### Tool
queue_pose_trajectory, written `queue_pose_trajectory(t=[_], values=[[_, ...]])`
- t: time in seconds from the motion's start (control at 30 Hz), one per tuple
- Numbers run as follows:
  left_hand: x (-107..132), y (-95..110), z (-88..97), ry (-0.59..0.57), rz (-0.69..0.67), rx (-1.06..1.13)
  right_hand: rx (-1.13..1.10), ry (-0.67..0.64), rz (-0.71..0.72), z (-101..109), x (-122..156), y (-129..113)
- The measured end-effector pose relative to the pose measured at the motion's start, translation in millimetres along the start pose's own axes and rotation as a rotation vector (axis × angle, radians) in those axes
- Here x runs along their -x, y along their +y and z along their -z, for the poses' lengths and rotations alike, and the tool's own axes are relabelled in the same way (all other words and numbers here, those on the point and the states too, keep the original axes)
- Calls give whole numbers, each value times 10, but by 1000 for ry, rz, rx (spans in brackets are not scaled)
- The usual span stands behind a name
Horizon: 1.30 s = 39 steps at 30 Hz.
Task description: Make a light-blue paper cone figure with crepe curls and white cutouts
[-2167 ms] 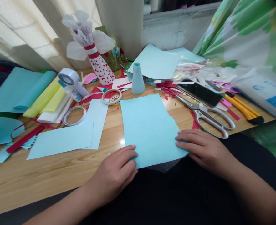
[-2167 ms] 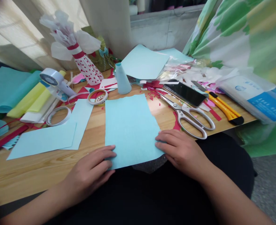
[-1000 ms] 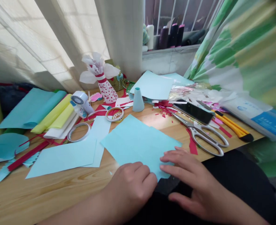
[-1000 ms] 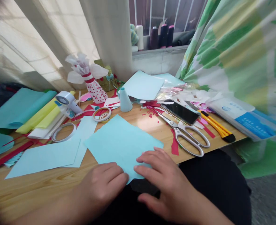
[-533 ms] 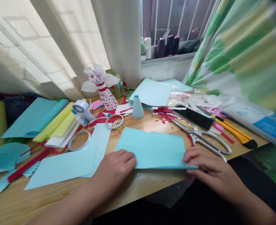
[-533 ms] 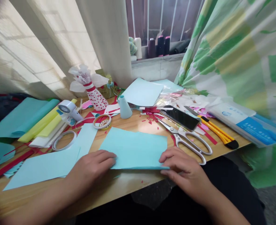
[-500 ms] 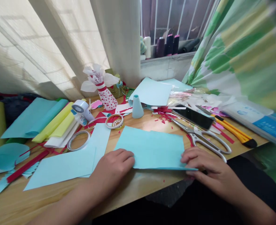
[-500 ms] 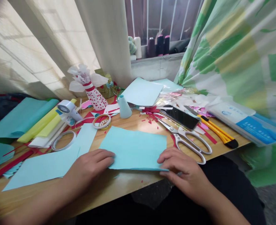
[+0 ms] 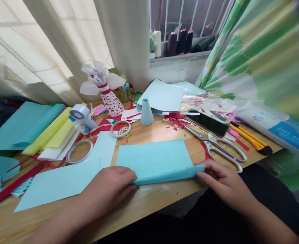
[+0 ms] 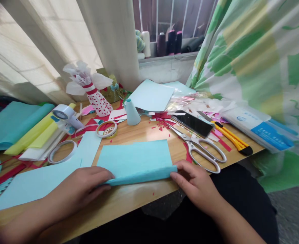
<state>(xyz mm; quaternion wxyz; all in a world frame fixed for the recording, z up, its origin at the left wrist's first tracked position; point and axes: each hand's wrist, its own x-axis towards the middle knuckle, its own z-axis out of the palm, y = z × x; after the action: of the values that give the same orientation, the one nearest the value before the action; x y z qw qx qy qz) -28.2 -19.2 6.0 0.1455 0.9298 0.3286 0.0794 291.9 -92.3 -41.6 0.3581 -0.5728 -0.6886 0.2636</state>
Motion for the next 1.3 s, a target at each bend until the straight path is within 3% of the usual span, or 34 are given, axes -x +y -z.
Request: queue_pose_trajectory(t=[0.1, 0.2, 0.33, 0.43, 0.57, 0.77, 0.9, 1.13, 1.2, 1.3], values=[[-12, -89, 89, -154, 134, 99, -40, 78, -101, -27, -47, -8], [-39, -217, 133, -189, 307, 259, -50, 180, -152, -32, -145, -2], [-85, -340, 43, -71, 504, 411, 227, 242, -149, -34, -334, 47], [-117, -350, -56, 7, 547, 472, 496, 231, -99, -52, -477, 80], [-135, -320, -134, 74, 522, 482, 643, 224, -70, -108, -568, 105], [-111, -329, -223, 84, 435, 186, 709, 238, 99, -178, -547, 171], [-105, -312, -282, 97, 390, 40, 715, 130, 61, -186, -549, 178], [-98, -299, -247, -4, 419, -186, 741, 73, 5, -199, -562, 121], [-94, -286, -252, 106, 328, -299, 761, 70, -1, -203, -562, 114], [-123, -167, -309, 310, 61, -329, 773, 57, -14, -205, -559, 113]])
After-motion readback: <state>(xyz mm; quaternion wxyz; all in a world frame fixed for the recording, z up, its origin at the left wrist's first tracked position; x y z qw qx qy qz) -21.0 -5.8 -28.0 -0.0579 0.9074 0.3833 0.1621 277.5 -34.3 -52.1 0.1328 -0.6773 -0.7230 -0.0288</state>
